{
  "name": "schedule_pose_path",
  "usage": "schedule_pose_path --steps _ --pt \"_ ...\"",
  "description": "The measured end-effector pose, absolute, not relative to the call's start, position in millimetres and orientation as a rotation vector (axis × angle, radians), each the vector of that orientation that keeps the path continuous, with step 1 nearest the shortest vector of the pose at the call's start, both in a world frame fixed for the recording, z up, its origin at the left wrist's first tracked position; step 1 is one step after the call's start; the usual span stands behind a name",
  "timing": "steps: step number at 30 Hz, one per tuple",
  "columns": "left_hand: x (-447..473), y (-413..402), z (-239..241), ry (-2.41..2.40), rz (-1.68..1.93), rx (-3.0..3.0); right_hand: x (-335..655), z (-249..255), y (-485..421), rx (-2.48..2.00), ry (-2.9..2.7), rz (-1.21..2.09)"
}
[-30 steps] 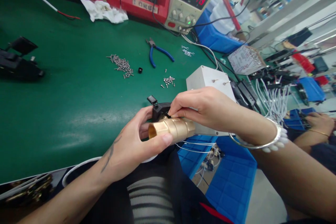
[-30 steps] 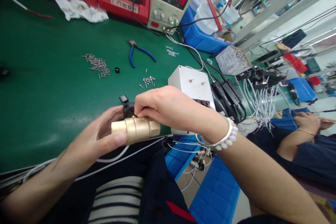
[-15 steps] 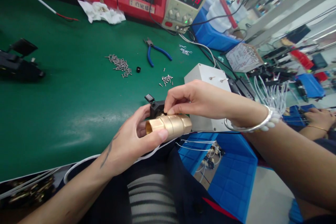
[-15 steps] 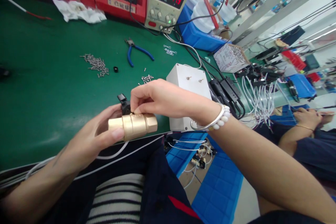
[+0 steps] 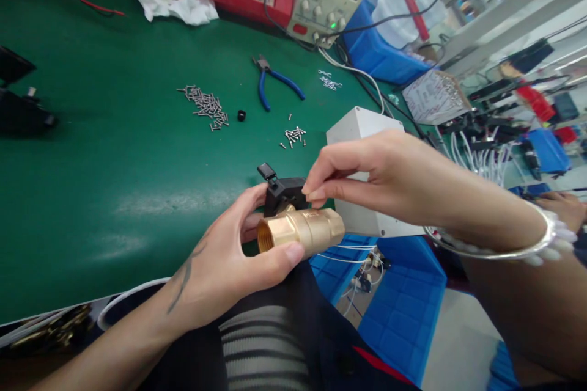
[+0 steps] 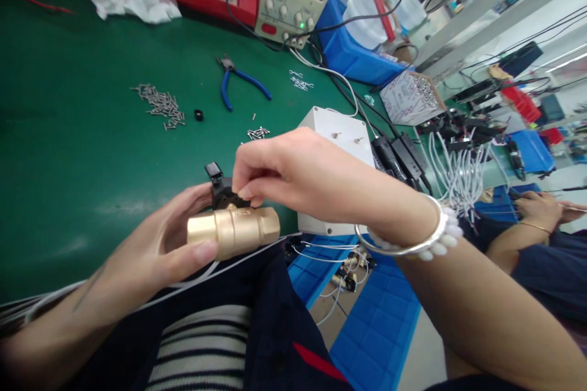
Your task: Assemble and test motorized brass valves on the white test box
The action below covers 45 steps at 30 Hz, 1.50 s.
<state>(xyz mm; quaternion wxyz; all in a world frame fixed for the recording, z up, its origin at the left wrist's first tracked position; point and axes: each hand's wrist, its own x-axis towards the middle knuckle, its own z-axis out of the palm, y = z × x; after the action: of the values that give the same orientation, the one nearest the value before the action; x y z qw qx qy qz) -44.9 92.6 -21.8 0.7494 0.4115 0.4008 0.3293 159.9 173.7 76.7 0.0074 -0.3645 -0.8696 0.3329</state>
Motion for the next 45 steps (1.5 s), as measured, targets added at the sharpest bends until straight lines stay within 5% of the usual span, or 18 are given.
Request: schedule_pose_path --steps 8,18,31,39,45 --pt "-47.1 94.8 -27.7 0.800 0.740 0.863 165.0 58.3 172.0 -0.993 -2.564 1.148" --pt "-46.7 95.8 -26.0 0.907 0.692 0.938 153.3 52.8 169.1 -0.899 -2.709 0.901" --pt "-46.6 98.7 -21.7 0.872 0.680 0.946 117.1 74.5 198.1 -1.277 -3.091 0.841" --pt "-47.9 97.2 -23.8 0.828 0.679 0.839 124.2 21.6 240.7 -1.494 -3.008 0.321" --pt "-48.7 97.2 -24.0 0.842 0.693 0.853 114.9 14.8 226.9 -1.557 -2.973 0.399"
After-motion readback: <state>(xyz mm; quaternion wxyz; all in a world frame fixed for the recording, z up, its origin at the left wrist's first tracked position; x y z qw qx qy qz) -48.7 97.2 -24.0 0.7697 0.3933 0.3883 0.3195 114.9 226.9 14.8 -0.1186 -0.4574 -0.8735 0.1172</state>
